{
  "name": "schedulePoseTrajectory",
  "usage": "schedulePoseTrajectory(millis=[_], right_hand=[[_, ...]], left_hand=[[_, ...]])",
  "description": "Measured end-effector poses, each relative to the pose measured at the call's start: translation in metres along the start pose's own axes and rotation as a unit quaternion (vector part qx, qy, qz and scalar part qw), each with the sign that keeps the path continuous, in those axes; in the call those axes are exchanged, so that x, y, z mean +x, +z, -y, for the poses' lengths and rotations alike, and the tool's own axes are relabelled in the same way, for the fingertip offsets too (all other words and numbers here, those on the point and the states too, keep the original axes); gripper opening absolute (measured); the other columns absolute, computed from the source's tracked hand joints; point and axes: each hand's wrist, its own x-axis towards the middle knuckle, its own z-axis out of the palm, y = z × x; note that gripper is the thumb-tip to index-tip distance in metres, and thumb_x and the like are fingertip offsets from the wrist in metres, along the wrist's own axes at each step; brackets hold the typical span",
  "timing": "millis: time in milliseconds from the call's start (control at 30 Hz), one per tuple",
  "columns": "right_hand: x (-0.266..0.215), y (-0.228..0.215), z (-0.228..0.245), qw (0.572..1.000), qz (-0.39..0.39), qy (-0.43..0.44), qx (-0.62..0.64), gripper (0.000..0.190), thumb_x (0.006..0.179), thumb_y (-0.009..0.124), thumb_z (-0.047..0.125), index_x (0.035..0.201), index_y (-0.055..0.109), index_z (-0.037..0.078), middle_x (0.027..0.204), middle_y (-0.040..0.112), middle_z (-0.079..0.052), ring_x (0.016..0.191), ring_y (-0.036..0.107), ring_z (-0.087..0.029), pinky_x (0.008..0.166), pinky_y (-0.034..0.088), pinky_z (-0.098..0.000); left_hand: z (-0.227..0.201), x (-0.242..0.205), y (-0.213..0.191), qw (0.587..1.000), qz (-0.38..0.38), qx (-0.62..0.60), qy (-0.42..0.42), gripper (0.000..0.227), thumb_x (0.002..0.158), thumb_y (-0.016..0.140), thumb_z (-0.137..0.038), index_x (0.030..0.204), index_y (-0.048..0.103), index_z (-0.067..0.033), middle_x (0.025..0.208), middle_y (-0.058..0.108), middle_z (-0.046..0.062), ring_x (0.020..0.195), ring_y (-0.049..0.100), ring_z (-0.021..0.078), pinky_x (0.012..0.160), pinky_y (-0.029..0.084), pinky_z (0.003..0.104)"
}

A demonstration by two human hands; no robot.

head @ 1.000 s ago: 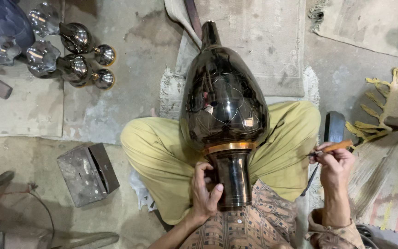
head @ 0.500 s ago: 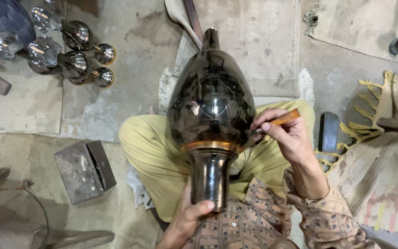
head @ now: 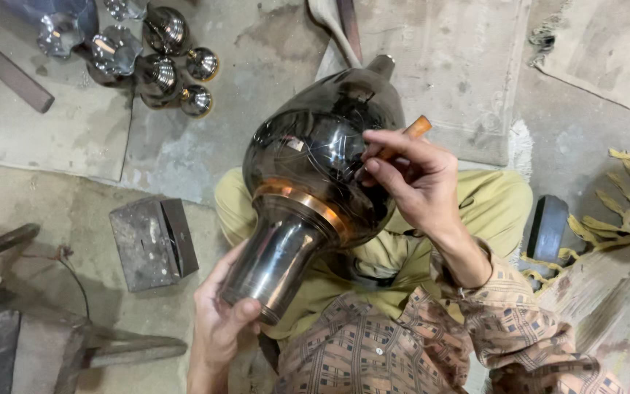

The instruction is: The person sits on the floor and uses a small hand tool to engrave a design onto the surface of a large, dark metallic vase. They hold the vase steady with one hand while carefully carving lines with the other.

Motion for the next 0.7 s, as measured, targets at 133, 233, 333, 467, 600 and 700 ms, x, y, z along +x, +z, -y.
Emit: schedulePoseTrajectory(millis=[133, 233, 333, 467, 600, 700], right_hand=[[0.003, 0.016, -0.003, 0.987, 0.019, -0.100, -0.127, 0.020, 0.091, 0.077, -0.009, 0.108, 0.076, 0.000, 0.106, 0.072, -0.010, 0.085, 0.068, -0.010, 0.076, 0.056, -0.0227], [0.016, 0.031, -0.003, 0.978, 0.018, -0.133, -0.160, 0.023, 0.085, 0.084, -0.009, 0.105, 0.076, -0.001, 0.104, 0.072, -0.010, 0.076, 0.059, -0.008, 0.070, 0.049, -0.0208], [0.029, 0.041, -0.005, 0.976, 0.035, -0.155, -0.149, 0.025, 0.088, 0.085, -0.011, 0.108, 0.076, -0.001, 0.107, 0.072, -0.009, 0.077, 0.062, -0.007, 0.070, 0.050, -0.0191], [0.040, 0.048, -0.002, 0.975, 0.049, -0.147, -0.161, 0.023, 0.091, 0.083, -0.014, 0.109, 0.076, -0.002, 0.104, 0.072, -0.009, 0.080, 0.064, -0.007, 0.072, 0.051, -0.0192], [0.048, 0.049, 0.000, 0.968, 0.064, -0.143, -0.197, 0.022, 0.091, 0.080, -0.016, 0.109, 0.077, -0.002, 0.102, 0.073, -0.009, 0.076, 0.063, -0.007, 0.070, 0.050, -0.0195], [0.050, 0.051, 0.002, 0.973, 0.077, -0.137, -0.170, 0.021, 0.094, 0.079, -0.016, 0.110, 0.076, -0.002, 0.105, 0.073, -0.009, 0.083, 0.067, -0.008, 0.074, 0.054, -0.0198]], left_hand=[[0.015, 0.001, -0.015, 0.993, -0.106, 0.010, 0.042, 0.099, 0.081, 0.073, -0.066, 0.143, 0.055, 0.0093, 0.092, 0.073, 0.019, 0.049, 0.060, 0.0072, 0.036, 0.044, 0.021], [0.017, 0.008, -0.018, 0.988, -0.143, 0.005, 0.056, 0.097, 0.087, 0.069, -0.069, 0.145, 0.059, 0.0077, 0.091, 0.072, 0.018, 0.053, 0.061, 0.0095, 0.042, 0.045, 0.020], [0.011, 0.015, -0.013, 0.966, -0.188, 0.080, 0.156, 0.089, 0.096, 0.061, -0.073, 0.137, 0.055, 0.0051, 0.111, 0.070, 0.012, 0.096, 0.069, 0.0119, 0.081, 0.057, 0.020], [-0.003, 0.017, 0.009, 0.954, -0.214, 0.068, 0.201, 0.094, 0.083, 0.076, -0.065, 0.137, 0.042, 0.0028, 0.116, 0.062, 0.012, 0.103, 0.067, 0.0185, 0.085, 0.058, 0.025], [-0.006, 0.023, 0.019, 0.932, -0.287, 0.122, 0.182, 0.083, 0.082, 0.085, -0.048, 0.138, 0.050, 0.0041, 0.118, 0.067, 0.016, 0.104, 0.071, 0.0209, 0.086, 0.059, 0.028], [-0.004, 0.025, 0.018, 0.934, -0.292, 0.083, 0.187, 0.080, 0.084, 0.087, -0.041, 0.140, 0.051, 0.0039, 0.119, 0.068, 0.016, 0.104, 0.073, 0.0208, 0.087, 0.061, 0.029]])
